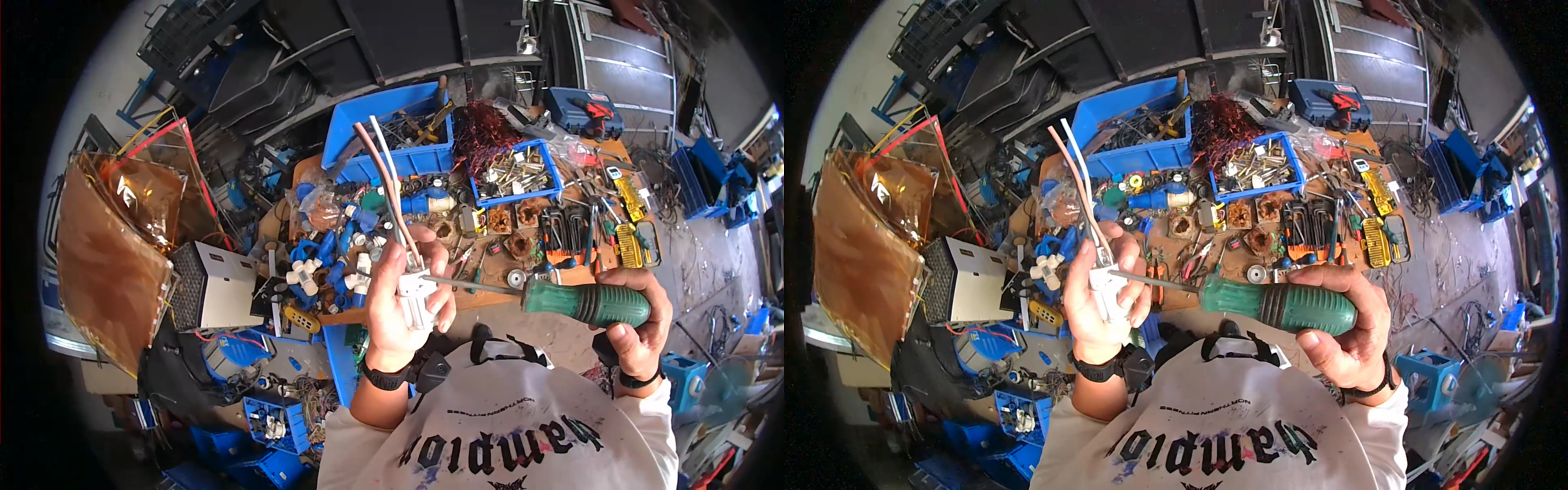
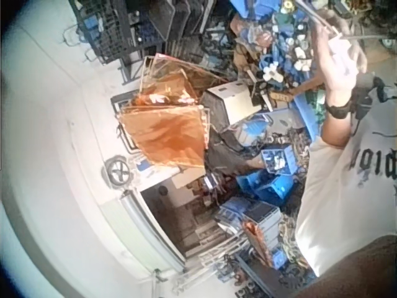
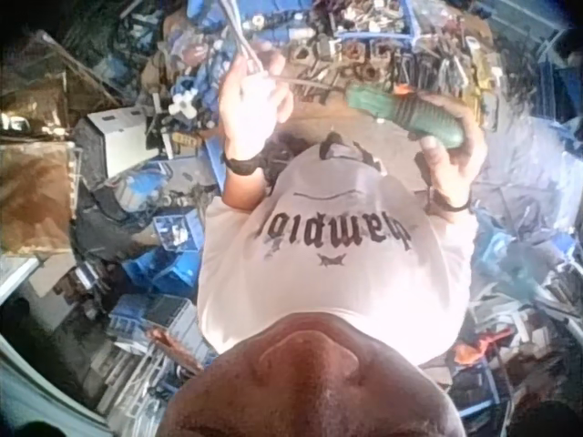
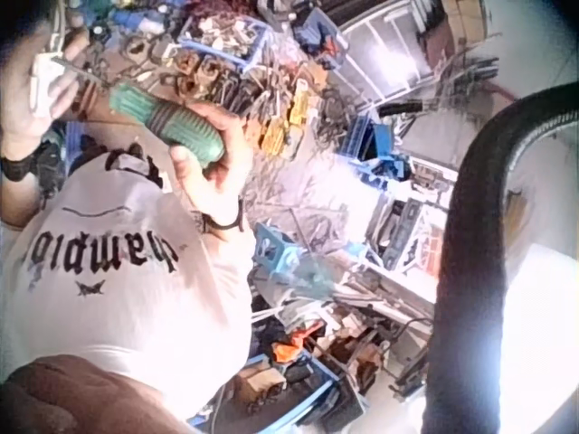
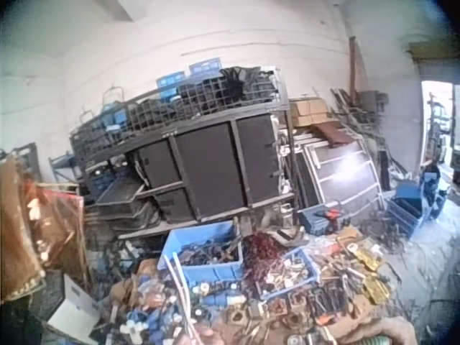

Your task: The person assembles a blue electrical connector by inserting a white cylindrical component and tightening it with a screwdriver. They then handle a short length of wire and later use the screwdriver to tighten screws on a white electrical switch with attached wires.

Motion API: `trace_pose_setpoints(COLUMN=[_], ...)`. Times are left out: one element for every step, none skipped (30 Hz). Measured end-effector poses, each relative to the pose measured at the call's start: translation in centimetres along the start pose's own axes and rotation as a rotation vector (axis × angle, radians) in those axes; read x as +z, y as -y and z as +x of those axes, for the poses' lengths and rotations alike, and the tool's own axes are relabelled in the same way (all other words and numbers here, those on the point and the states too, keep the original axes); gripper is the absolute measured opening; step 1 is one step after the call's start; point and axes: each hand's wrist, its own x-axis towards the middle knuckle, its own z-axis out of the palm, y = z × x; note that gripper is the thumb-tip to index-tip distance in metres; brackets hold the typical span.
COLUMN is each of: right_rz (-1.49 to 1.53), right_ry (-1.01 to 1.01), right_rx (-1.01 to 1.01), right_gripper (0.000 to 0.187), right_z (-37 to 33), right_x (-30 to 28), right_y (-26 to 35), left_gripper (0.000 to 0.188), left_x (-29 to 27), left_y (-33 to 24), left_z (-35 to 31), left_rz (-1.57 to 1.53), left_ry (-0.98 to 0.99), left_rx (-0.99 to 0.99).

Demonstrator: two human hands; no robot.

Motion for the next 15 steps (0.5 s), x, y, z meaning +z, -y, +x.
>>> trace_pose_setpoints(right_rz=[-0.052,-0.099,-0.146,-0.193,-0.207,-0.215,-0.222,-0.229,-0.277,-0.309,-0.34,-0.37,-0.387,-0.38,-0.373], right_ry=[0.036,0.054,0.073,0.093,0.103,0.111,0.12,0.13,0.155,0.176,0.198,0.223,0.245,0.26,0.274], right_rx=[-0.061,-0.112,-0.159,-0.205,-0.222,-0.226,-0.229,-0.233,-0.292,-0.322,-0.353,-0.383,-0.397,-0.405,-0.416], right_gripper=[0.049,0.049,0.049,0.049,0.047,0.046,0.046,0.045,0.044,0.044,0.044,0.044,0.043,0.042,0.042], right_z=[0.3,0.4,0.5,0.6,0.6,0.7,0.7,0.9,1.2,1.3,1.3,1.5,1.7,1.9,2.1], right_x=[-0.3,-0.5,-0.7,-0.8,-1.0,-1.1,-1.2,-1.2,-1.3,-1.5,-1.6,-1.7,-1.7,-1.7,-1.7], right_y=[0.5,0.9,1.2,1.4,1.4,1.6,1.9,2.2,2.5,2.8,3.1,3.4,3.9,4.3,4.5], left_gripper=[0.035,0.035,0.035,0.035,0.035,0.035,0.035,0.035,0.035,0.035,0.035,0.035,0.036,0.036,0.036], left_x=[0.1,0.2,0.3,0.4,0.4,0.4,0.4,0.4,0.4,0.4,0.5,0.6,0.6,0.6,0.7], left_y=[0.0,0.0,0.1,0.1,0.2,0.2,0.2,0.3,0.3,0.3,0.3,0.3,0.3,0.3,0.2], left_z=[0.0,0.0,0.0,-0.1,-0.1,-0.2,-0.3,-0.5,-0.7,-0.8,-1.0,-1.2,-1.4,-1.6,-1.8], left_rz=[0.013,0.01,0.006,0.001,0.002,0.004,0.006,0.005,0.003,0.001,0.005,0.01,0.014,0.032,0.051], left_ry=[0.01,0.018,0.022,0.026,0.033,0.039,0.044,0.046,0.05,0.054,0.049,0.041,0.033,0.028,0.024], left_rx=[-0.002,-0.008,-0.014,-0.02,-0.026,-0.028,-0.03,-0.032,-0.038,-0.042,-0.04,-0.037,-0.033,-0.029,-0.024])
